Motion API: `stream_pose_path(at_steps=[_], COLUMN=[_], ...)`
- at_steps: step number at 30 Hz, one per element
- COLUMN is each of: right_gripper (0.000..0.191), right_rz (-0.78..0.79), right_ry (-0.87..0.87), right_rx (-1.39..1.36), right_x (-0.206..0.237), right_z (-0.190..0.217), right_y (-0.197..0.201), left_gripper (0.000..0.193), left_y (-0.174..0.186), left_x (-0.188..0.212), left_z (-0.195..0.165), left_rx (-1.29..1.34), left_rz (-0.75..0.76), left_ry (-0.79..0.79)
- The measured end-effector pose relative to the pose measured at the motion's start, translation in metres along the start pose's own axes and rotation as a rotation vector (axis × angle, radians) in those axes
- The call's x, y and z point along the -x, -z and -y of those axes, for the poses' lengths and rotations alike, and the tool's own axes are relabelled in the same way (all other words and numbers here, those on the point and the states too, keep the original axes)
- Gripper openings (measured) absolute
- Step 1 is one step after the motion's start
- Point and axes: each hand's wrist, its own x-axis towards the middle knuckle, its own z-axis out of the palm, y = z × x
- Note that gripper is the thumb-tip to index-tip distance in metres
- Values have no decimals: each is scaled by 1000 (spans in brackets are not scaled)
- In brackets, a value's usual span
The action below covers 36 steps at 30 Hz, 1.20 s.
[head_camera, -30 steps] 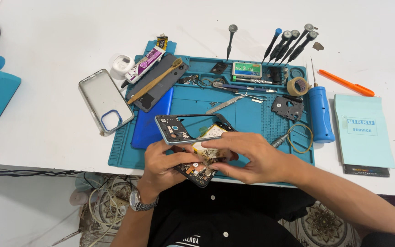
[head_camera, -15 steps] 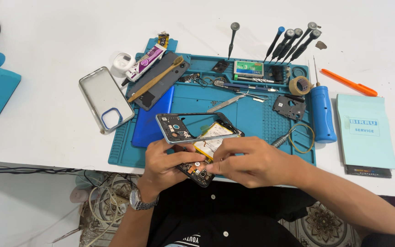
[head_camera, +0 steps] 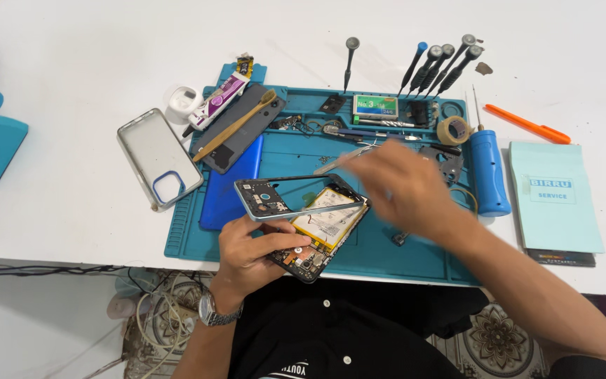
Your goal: The person disassembles a smartphone on a repair mat, unscrewing and prying open the back cover, then removes the battery and cleans the internal components with a brush. They handle the phone frame, screws, and small internal parts while working with screwdrivers and a pry tool.
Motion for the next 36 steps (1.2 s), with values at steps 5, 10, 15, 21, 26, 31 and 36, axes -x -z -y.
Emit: stream_pose_path(at_steps=[5,10,15,21,26,31,36], right_gripper=[17,34,15,9,25,15,12], right_rz=[189,206,174,245,234,275,71], right_ry=[-369,-279,-132,-206,-125,-115,-155], right_rx=[389,372,286,200,151,223,139], right_x=[-2,-1,0,3,2,1,-2], right_z=[-36,-40,-35,-46,-45,-41,-37], right_y=[11,7,-20,-19,-20,-22,-15], left_gripper=[31,29,28,28,30,29,29], left_y=[-1,-2,-2,-1,-1,-2,-2], left_x=[0,-1,0,-1,-1,0,1], left_z=[0,1,0,0,1,2,3], left_rx=[22,24,19,21,29,35,38], left_rz=[-9,-14,3,-2,8,4,10], left_ry=[13,4,28,19,19,24,32])
